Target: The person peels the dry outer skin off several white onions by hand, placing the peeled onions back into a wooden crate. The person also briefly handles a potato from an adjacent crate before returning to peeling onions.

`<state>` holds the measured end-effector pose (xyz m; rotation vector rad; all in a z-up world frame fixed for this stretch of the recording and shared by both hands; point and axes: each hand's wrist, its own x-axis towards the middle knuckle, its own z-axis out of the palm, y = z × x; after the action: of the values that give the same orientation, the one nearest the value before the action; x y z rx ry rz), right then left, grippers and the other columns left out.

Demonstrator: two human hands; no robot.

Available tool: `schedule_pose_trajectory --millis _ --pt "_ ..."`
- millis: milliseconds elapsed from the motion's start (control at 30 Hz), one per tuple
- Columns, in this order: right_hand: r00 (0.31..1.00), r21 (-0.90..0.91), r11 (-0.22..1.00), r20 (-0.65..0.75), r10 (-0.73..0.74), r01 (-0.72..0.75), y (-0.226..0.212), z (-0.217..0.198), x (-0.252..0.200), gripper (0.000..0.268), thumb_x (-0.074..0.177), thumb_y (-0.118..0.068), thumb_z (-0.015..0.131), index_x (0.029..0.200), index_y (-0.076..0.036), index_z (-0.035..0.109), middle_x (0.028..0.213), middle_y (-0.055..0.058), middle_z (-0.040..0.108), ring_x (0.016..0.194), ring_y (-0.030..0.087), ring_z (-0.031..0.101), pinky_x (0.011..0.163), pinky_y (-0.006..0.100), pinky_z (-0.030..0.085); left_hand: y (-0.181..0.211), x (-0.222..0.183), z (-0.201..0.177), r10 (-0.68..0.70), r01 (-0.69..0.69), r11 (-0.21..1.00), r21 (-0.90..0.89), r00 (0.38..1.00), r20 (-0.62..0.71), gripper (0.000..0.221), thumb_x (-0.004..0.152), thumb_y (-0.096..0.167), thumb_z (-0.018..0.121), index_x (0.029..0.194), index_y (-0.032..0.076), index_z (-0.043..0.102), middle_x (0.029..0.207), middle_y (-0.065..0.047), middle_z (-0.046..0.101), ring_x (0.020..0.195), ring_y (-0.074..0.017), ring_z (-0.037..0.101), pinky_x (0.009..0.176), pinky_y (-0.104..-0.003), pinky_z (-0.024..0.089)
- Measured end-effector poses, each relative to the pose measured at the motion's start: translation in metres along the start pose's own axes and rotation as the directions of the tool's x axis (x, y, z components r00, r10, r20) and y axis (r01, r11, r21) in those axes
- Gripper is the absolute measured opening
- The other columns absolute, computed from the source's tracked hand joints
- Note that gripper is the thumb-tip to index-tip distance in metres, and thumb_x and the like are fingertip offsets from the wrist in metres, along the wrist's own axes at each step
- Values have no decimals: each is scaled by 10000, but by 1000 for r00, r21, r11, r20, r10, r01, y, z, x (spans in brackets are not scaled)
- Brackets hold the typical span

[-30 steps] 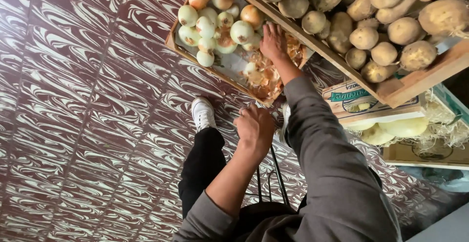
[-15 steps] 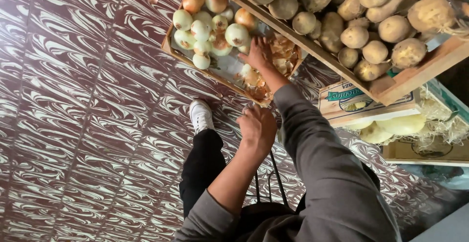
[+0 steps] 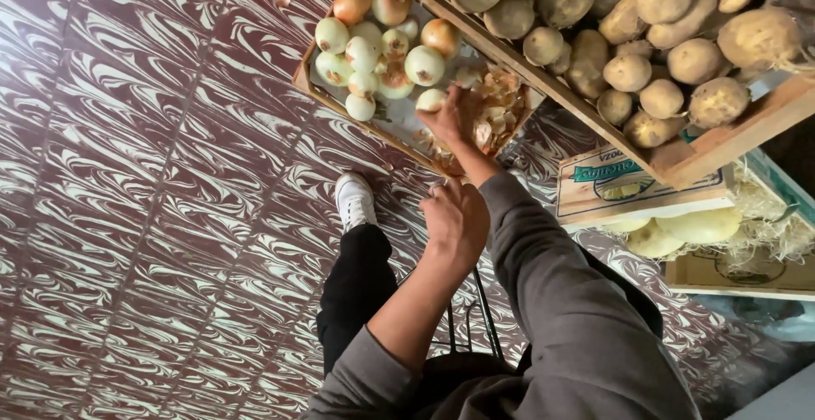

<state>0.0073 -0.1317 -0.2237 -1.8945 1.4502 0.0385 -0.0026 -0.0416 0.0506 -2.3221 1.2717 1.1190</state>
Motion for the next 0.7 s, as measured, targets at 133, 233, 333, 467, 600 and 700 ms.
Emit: schedule_pose_trajectory --millis 133,233,333,467,600,700 --pt "938 196 923 31 -344 332 7 47 -9 719 674 -417 930 1228 -149 560 1132 167 721 952 383 735 771 447 610 8 16 34 -37 25 997 -67 982 -186 295 864 200 510 988 97 757 1031 -130 665 940 -402 597 648 -546 455" --pt "992 246 965 -100 -73 95 2 80 11 257 775 -318 764 947 -235 592 797 -46 754 825 188 760 741 361 600 4 10 13 -52 29 993 -115 978 -201 313 871 188 466 944 119 762 996 -111 694 891 -387 611 635 -517 447" --pt "858 125 986 -488 158 -111 20 83 29 615 655 -388 899 1071 -216 479 1255 93 516 1040 342 674 811 474 614 7 21 27 -40 21 995 -99 981 -191 308 896 188 459 938 138 759 988 -97 696 921 -388 621 645 -511 449" --pt "945 -155 974 -309 111 -165 19 41 29 867 598 -317 924 1304 -256 424 1282 108 468 1138 378 643 897 524 597 4 18 21 -7 -6 992 -126 995 -98 329 929 191 419 999 162 739 1028 -71 689 973 -372 614 691 -508 451" --pt "1000 -580 815 17 7 4 45 42 61 843 605 -455 905 1252 -166 449 1265 139 431 1053 388 654 823 642 459 3 23 33 2 -22 988 -152 992 -129 303 904 182 448 994 116 730 985 -133 663 985 -441 613 679 -538 461" --pt "988 -548 823 60 -139 149 -3 -9 52 779 641 -609 797 1145 -73 543 1142 171 538 1059 419 616 757 591 518 1 16 15 15 -42 989 -139 981 -195 289 887 189 469 967 106 734 954 -142 670 955 -449 625 652 -524 465"
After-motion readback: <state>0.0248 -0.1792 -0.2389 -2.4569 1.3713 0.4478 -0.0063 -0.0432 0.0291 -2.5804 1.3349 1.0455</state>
